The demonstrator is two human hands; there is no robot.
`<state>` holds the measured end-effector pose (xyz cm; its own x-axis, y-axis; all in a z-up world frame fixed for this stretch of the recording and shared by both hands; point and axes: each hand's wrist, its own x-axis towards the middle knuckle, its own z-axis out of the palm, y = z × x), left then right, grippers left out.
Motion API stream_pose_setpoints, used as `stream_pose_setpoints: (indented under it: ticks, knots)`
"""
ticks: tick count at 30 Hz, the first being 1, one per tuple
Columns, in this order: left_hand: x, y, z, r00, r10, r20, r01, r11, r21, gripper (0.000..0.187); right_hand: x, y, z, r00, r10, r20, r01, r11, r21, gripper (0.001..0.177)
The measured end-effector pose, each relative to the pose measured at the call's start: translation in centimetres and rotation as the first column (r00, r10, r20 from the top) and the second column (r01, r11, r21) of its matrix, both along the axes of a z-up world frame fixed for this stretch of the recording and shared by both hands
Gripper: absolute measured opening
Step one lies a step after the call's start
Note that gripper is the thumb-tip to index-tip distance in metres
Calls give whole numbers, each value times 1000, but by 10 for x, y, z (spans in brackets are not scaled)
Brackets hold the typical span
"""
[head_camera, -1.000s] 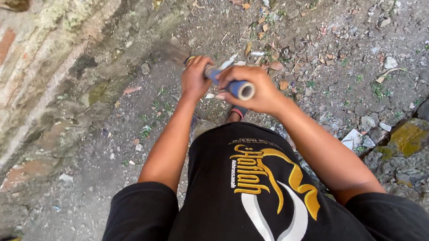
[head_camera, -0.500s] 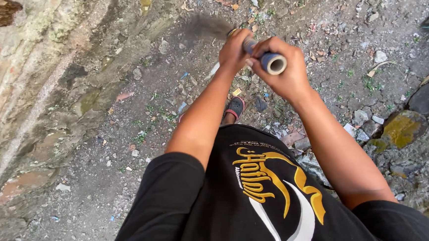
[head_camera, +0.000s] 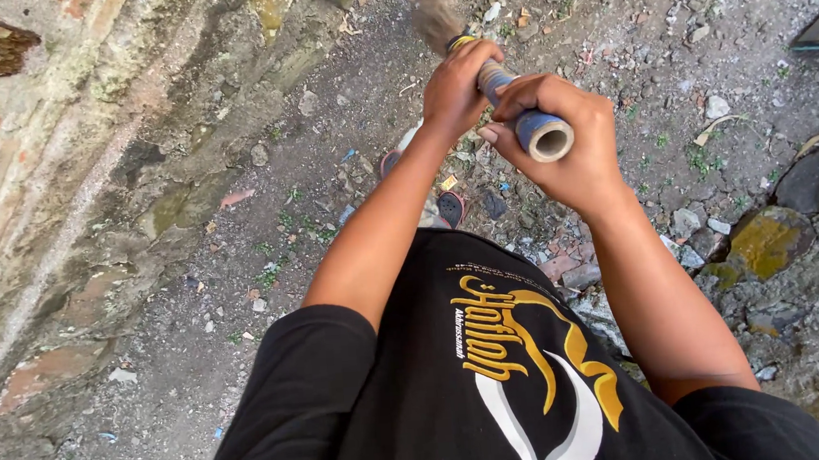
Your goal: The person is sweeping debris and dirt off an outdoor dirt/stone ground using a broom with a blue handle.
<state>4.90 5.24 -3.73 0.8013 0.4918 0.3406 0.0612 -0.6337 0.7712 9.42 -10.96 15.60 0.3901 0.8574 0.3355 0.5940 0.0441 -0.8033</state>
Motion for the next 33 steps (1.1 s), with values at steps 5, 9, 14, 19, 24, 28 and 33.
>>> stream_pose_setpoints:
  ticks: [5,9,14,19,24,28,33]
  knots:
    - [-44,16,22,996,52,-74,-49,998,44,33,-1,14,0,980,38,-193,-38,999,2,24]
    - [-72,36,12,976,130,-178,-117,990,78,33,3,37,-22,945,116,-307,-114,993,24,23]
    - [-91,56,-22,940,195,-280,-186,981,59,32,8,68,-49,902,178,-394,-190,982,8,22]
    - [-67,72,-40,922,222,-319,-227,974,21,33,32,93,-58,891,165,-423,-207,977,-56,21]
    - [7,85,-42,954,171,-246,-186,982,-41,35,86,106,-53,925,64,-376,-103,991,-84,18]
    - [87,87,-53,978,120,-168,-131,990,-56,28,129,99,-42,952,-15,-305,-11,997,-83,17]
    - [181,85,-32,999,-41,-18,38,992,-121,29,174,94,-26,980,-163,-112,156,985,-73,19]
